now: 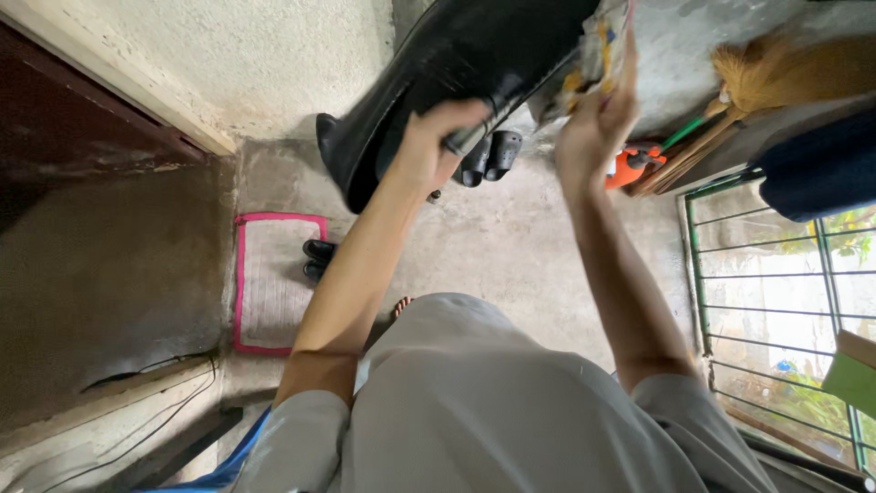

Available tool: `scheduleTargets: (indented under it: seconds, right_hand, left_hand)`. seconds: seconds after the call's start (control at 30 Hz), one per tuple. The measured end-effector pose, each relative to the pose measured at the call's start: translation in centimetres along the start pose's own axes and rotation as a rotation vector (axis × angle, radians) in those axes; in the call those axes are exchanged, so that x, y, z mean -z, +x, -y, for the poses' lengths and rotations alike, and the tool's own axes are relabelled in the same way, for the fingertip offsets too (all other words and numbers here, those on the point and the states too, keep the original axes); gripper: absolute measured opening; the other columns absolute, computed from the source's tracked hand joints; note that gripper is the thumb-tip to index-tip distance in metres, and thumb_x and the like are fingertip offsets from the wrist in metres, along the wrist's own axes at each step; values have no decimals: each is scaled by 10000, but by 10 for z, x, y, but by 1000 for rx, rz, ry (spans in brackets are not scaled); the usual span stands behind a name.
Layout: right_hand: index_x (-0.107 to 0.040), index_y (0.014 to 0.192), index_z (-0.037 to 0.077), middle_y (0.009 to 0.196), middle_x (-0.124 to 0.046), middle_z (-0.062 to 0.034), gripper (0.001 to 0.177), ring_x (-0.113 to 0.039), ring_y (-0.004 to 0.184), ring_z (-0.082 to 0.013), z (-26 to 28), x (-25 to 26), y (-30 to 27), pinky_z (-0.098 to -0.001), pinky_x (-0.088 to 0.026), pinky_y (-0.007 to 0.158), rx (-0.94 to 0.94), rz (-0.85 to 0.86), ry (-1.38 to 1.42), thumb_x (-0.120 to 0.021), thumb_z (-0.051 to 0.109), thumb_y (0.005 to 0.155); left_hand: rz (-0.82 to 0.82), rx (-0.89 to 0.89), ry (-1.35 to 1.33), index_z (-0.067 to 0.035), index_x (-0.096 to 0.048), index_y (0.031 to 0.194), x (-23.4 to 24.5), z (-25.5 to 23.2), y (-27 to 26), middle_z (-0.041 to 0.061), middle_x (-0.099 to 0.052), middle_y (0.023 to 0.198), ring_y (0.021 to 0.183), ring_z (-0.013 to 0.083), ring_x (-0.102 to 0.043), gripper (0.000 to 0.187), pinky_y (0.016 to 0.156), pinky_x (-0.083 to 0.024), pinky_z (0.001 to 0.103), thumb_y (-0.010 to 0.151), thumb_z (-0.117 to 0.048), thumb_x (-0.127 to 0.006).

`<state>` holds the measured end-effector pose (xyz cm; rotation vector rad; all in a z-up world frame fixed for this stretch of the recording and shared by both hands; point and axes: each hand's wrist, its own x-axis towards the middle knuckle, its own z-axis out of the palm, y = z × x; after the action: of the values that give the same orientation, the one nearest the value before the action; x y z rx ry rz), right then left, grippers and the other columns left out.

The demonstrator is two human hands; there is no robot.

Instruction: The person cleans a series of shoes by hand using a cloth and a spray, wiping down the exterior surfaces of clogs, sandals, and formal shoes.

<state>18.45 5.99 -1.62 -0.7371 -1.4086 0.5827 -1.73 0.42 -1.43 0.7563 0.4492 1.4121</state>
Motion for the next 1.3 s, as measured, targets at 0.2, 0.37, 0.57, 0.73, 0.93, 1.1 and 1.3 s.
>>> scheduleTargets:
  seconds: [0.2, 0.37, 0.57, 0.73, 0.93, 1.1, 1.3]
  right_hand:
    - [-361, 1612, 18, 1624, -463, -146, 590, -669, 1290, -397, -4, -44, -87, -386, -583, 1105, 226, 165, -577, -455, -102, 1042]
    - [-418, 1509, -49, 1670, -422, -146, 421, -545, 536, -63, -38, -39, -106, -256, -529, 575, -285, 281, 306, -430, 16, 1094]
    - [-324, 1562, 7, 821, -547, -61, 592, -482, 657, -135, -12, 11, 29, -324, -424, 594, -66, -117, 73, -502, -87, 1005]
    - [-564, 1330, -58, 1297, -590, -299, 620, -418, 1266, -546, 74, -44, 22, -573, -349, 1087, 584, 309, -596, -524, -135, 716]
    - [-640, 1310, -2, 1414, -621, -213, 553, -500, 1453, -380, 75, -21, 52, -499, -345, 1268, 427, 511, -571, -470, -193, 819]
    - [-632, 1291, -27, 1414, -634, -184, 539, -555, 1419, -355, 93, -53, 9, -500, -369, 1238, 366, 507, -339, -446, -184, 810]
    - [-630, 1285, -19, 1448, -632, -185, 352, -564, 1411, -351, 70, -31, 39, -485, -401, 1235, 563, 574, -500, -560, -136, 960]
  left_hand:
    - [14, -149, -582, -3, -643, 1316, -32, -38, 19, 138, -721, 1254, 1154, 281, -684, 476, 1051, -528, 414, 1042, -391, -624]
    - [157, -192, -591, -43, -610, 1378, -27, -63, 28, 107, -685, 1347, 1228, 242, -666, 596, 1144, -506, 380, 1045, -533, -538]
    - [212, -220, -361, -15, -554, 1471, -18, -37, 21, 123, -617, 1427, 1337, 240, -591, 787, 1179, -455, 390, 1090, -695, -452]
    - [170, -193, -350, 2, -459, 1514, -24, -25, 24, 144, -545, 1500, 1405, 268, -527, 893, 1232, -414, 431, 1041, -754, -414]
    - [8, -143, -149, -49, -384, 1597, -14, -7, 17, 136, -488, 1594, 1490, 288, -465, 975, 1293, -368, 453, 965, -792, -386]
    - [111, -101, -58, -46, -369, 1616, 3, 2, 19, 130, -468, 1613, 1528, 279, -440, 1043, 1308, -367, 458, 935, -836, -350]
    - [91, -95, -81, -60, -367, 1626, 8, 0, 10, 135, -458, 1577, 1487, 282, -437, 1058, 1275, -366, 451, 930, -857, -338]
